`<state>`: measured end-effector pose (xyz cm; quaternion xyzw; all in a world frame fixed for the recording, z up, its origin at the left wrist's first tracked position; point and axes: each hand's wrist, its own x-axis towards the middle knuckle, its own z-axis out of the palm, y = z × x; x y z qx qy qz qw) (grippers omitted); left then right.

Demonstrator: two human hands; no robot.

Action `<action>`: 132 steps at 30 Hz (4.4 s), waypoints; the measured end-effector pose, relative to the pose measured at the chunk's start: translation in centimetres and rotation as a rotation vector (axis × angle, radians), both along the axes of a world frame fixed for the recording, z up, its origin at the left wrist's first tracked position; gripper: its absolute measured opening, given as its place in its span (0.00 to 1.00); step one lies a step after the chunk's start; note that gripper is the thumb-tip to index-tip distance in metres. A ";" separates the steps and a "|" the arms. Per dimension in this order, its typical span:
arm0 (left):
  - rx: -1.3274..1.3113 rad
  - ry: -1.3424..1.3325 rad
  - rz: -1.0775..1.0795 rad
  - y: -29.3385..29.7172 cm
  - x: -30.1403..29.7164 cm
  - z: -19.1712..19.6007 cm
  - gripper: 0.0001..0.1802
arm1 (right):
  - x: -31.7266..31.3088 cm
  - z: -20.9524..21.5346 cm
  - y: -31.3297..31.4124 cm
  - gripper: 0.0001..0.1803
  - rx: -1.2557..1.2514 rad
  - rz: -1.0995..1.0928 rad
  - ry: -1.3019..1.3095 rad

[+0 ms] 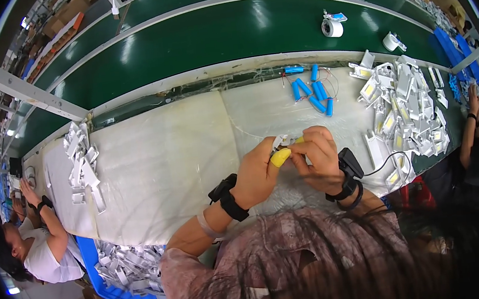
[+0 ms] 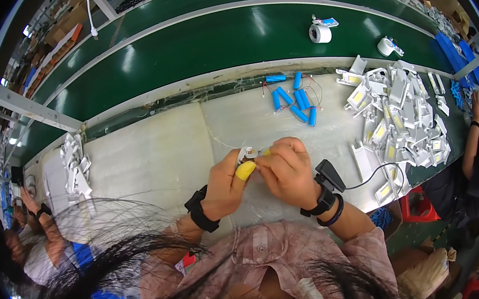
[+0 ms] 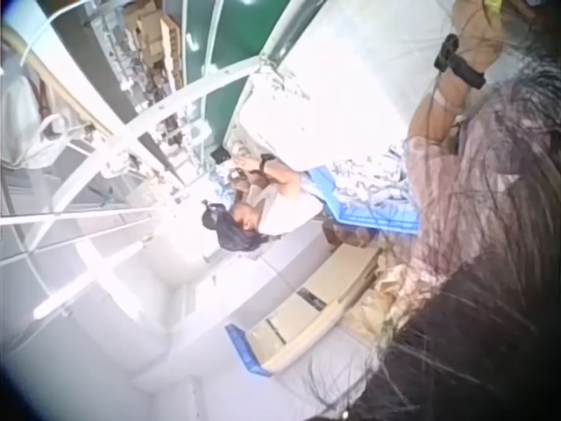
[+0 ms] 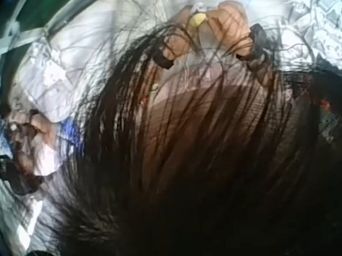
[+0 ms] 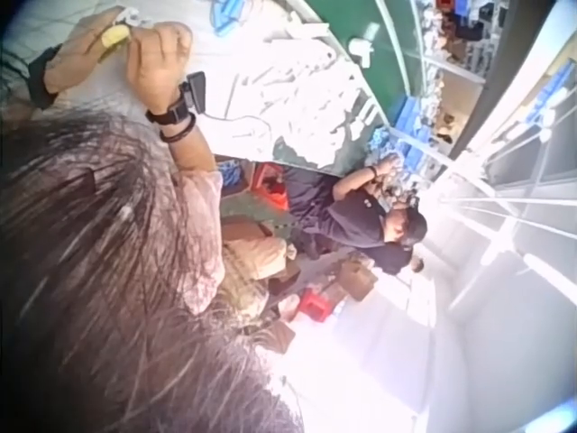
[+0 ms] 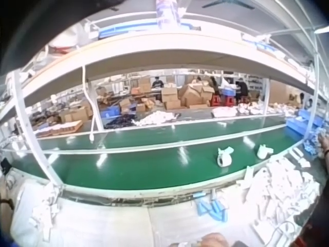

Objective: Assembling small LED lighting components and placing them into trays on a factory production line.

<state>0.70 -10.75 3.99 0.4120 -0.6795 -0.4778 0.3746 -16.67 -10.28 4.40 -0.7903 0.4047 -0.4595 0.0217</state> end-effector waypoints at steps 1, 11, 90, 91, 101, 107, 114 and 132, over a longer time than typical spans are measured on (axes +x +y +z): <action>-0.002 -0.017 -0.006 0.0 0.0 -0.1 0.11 | 0.0 0.2 0.0 0.15 -0.009 -0.019 0.032; 0.247 0.051 -0.099 0.8 -0.4 0.6 0.17 | -1.7 0.2 -0.8 0.15 -0.013 0.217 -0.007; 0.393 0.353 -0.261 -4.1 2.7 2.9 0.27 | -3.6 5.3 -6.5 0.21 1.394 0.820 -0.686; 0.171 0.095 -0.273 -3.8 2.6 3.3 0.30 | -3.6 5.4 -6.2 0.21 1.440 0.912 -0.678; -0.145 -0.366 -0.403 -1.6 3.6 4.5 0.29 | -5.1 4.5 -4.9 0.12 1.435 0.904 -0.340; 0.032 0.211 -0.132 -3.2 4.2 -1.6 0.32 | -2.5 4.3 -1.9 0.10 0.412 0.313 0.115; 0.008 0.041 -0.104 -0.9 1.8 1.1 0.36 | -0.9 2.4 -1.4 0.10 0.062 0.056 -0.028; 0.239 0.332 -0.106 -0.8 1.9 0.0 0.20 | -0.9 1.0 -1.6 0.13 -0.044 0.181 -0.152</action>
